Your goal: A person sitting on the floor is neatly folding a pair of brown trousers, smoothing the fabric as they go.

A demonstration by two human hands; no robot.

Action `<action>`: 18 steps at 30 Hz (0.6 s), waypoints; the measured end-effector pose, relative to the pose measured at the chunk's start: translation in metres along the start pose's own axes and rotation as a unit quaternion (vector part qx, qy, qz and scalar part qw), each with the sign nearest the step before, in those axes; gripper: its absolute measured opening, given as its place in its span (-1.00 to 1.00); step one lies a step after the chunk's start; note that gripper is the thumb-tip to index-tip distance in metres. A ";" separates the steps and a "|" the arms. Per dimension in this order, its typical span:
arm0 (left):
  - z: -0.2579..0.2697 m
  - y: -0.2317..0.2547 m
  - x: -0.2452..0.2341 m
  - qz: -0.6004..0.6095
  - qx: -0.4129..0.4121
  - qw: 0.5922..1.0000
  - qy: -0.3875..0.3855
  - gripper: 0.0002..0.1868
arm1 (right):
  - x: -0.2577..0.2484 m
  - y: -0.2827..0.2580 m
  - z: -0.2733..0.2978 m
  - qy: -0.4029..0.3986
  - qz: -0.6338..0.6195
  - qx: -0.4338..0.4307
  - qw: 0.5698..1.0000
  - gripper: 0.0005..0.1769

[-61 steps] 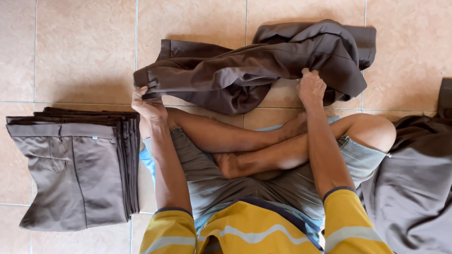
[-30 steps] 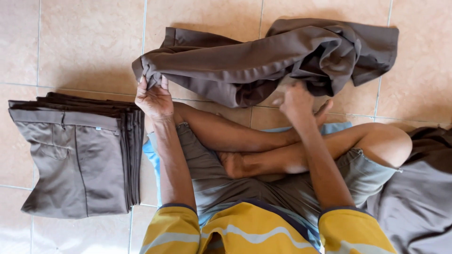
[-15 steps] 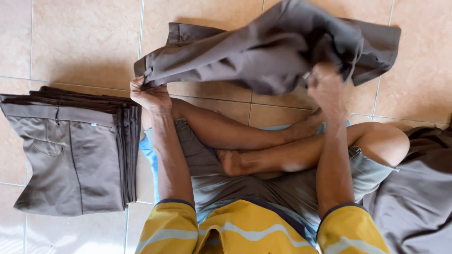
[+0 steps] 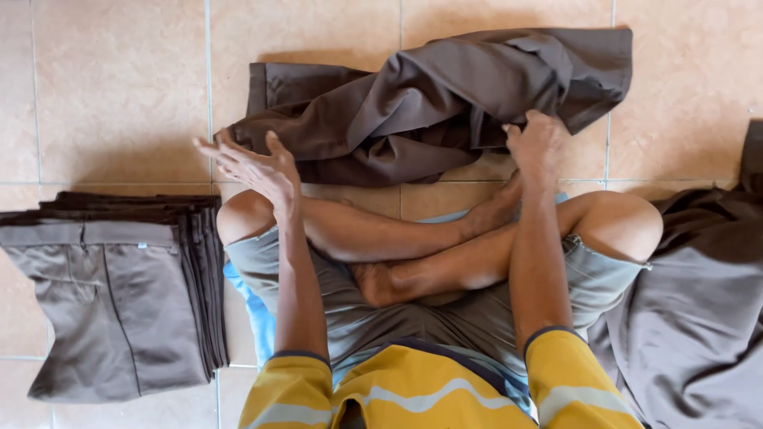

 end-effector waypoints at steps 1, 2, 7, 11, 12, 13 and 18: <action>0.006 0.006 0.008 0.002 0.005 1.000 -0.005 -0.24 | -0.010 -0.013 0.002 0.000 0.000 0.007 1.000 -0.56; 0.013 0.022 0.015 -0.025 0.063 0.998 -0.003 -0.10 | -0.040 -0.028 0.003 0.100 -0.064 0.001 0.993 -0.80; 0.059 0.144 0.007 -0.016 0.256 0.962 -0.093 0.44 | -0.194 -0.168 0.065 0.206 -0.211 -0.250 0.922 -0.55; 0.086 0.106 0.105 0.178 0.222 0.893 -0.348 -0.27 | -0.234 -0.256 0.115 0.062 -0.418 -0.420 0.803 -0.68; 0.077 0.070 0.132 0.260 0.130 0.895 -0.339 -0.77 | -0.229 -0.261 0.119 0.055 -0.435 -0.408 0.801 -0.65; 0.064 0.049 0.138 0.259 0.129 0.896 -0.338 -0.77 | -0.222 -0.252 0.113 0.054 -0.436 -0.410 0.799 -0.65; 0.004 -0.123 0.091 0.544 -0.337 0.767 0.048 -0.31 | -0.143 -0.150 0.044 0.099 -0.319 -0.273 0.902 -0.65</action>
Point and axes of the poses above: each hand's wrist, its own z-axis away from the middle knuckle, its own x-axis out of the palm, y = z × x, the point moved 10 cm from there along -z, towards the middle knuckle, and after that the axes turned 3 degrees about -x, right-handed, at the moved point
